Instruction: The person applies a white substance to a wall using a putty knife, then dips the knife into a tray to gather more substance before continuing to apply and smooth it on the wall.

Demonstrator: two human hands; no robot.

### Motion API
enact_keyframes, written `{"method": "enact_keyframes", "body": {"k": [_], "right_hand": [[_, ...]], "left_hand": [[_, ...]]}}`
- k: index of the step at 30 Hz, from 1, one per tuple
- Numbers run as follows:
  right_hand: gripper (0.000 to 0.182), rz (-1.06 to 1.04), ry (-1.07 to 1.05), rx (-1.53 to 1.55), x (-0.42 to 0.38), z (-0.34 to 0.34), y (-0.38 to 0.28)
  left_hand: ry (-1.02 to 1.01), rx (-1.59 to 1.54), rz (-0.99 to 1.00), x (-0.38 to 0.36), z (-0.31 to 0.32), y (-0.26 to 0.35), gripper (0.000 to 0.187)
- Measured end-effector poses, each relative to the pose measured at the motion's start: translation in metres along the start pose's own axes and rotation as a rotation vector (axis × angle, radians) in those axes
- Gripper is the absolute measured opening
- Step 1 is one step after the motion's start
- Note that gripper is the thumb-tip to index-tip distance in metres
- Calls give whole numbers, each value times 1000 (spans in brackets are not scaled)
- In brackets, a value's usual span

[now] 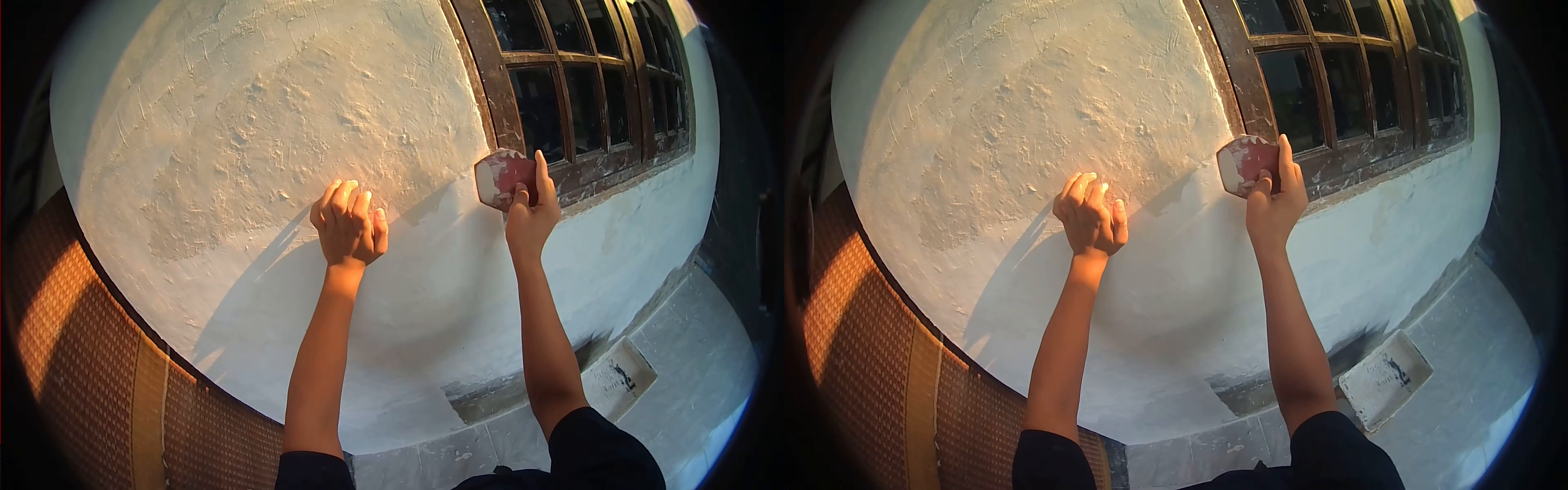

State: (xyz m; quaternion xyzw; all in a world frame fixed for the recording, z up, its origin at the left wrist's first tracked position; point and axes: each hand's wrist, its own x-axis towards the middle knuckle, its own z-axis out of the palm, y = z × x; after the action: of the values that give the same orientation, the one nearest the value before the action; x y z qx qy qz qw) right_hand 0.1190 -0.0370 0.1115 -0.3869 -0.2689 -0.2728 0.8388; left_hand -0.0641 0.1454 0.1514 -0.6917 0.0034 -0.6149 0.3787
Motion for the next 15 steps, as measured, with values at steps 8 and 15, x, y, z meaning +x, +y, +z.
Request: {"method": "enact_keyframes", "body": {"k": [8, 15], "right_hand": [[65, -137, -134, -122, -7, 15, 16], [65, -254, -388, -166, -30, 42, -17]], "left_hand": [[-2, -6, 7, -3, 0, -3, 34], [14, -16, -5, -3, -2, -1, 34]]}}
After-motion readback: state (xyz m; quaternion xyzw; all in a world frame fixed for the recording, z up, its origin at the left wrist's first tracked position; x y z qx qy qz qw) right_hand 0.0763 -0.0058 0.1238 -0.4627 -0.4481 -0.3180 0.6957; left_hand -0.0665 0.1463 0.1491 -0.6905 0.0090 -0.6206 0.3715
